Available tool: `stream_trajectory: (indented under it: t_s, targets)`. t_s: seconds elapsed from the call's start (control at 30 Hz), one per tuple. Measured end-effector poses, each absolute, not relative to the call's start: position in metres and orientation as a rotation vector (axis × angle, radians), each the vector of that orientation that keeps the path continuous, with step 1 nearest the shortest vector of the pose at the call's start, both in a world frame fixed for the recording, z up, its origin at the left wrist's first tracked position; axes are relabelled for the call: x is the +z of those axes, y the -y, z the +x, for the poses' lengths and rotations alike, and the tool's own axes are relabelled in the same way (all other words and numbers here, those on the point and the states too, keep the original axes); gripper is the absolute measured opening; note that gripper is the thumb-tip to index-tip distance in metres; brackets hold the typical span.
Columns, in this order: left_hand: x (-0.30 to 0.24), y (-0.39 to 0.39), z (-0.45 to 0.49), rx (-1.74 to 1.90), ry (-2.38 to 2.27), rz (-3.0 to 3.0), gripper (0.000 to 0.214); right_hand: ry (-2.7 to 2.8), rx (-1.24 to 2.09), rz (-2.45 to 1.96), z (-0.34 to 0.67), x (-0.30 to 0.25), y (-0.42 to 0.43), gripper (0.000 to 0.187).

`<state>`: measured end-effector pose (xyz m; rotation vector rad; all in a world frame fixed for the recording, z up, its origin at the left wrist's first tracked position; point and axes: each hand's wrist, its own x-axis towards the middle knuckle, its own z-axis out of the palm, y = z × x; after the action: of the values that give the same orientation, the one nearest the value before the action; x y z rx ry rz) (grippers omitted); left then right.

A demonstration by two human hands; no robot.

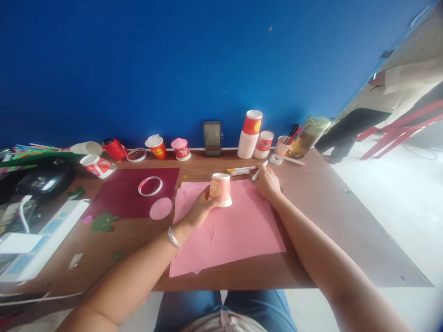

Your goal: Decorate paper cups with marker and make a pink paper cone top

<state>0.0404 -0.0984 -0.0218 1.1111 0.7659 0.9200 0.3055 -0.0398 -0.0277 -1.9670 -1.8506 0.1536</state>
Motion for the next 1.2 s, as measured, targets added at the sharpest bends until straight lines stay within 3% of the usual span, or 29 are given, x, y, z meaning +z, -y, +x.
stream_trajectory:
  t_s: [0.5,0.77,0.97,1.2]
  targets:
    - [-0.018,0.098,0.039,0.918,-0.618,0.991,0.057,1.950,0.080,-1.788,0.287,-0.025,0.051,0.043]
    - [-0.014,0.100,0.039,0.906,-0.592,0.955,0.053,1.766,0.004,-1.904,0.305,-0.017,0.048,0.037]
    - [-0.021,0.100,0.036,0.942,-0.533,0.933,0.050,1.809,0.017,-1.321,0.278,0.000,0.079,0.014]
    - [-0.018,0.099,0.038,1.141,-0.581,0.862,0.030,2.098,0.016,-0.983,0.239,-0.012,0.129,0.015]
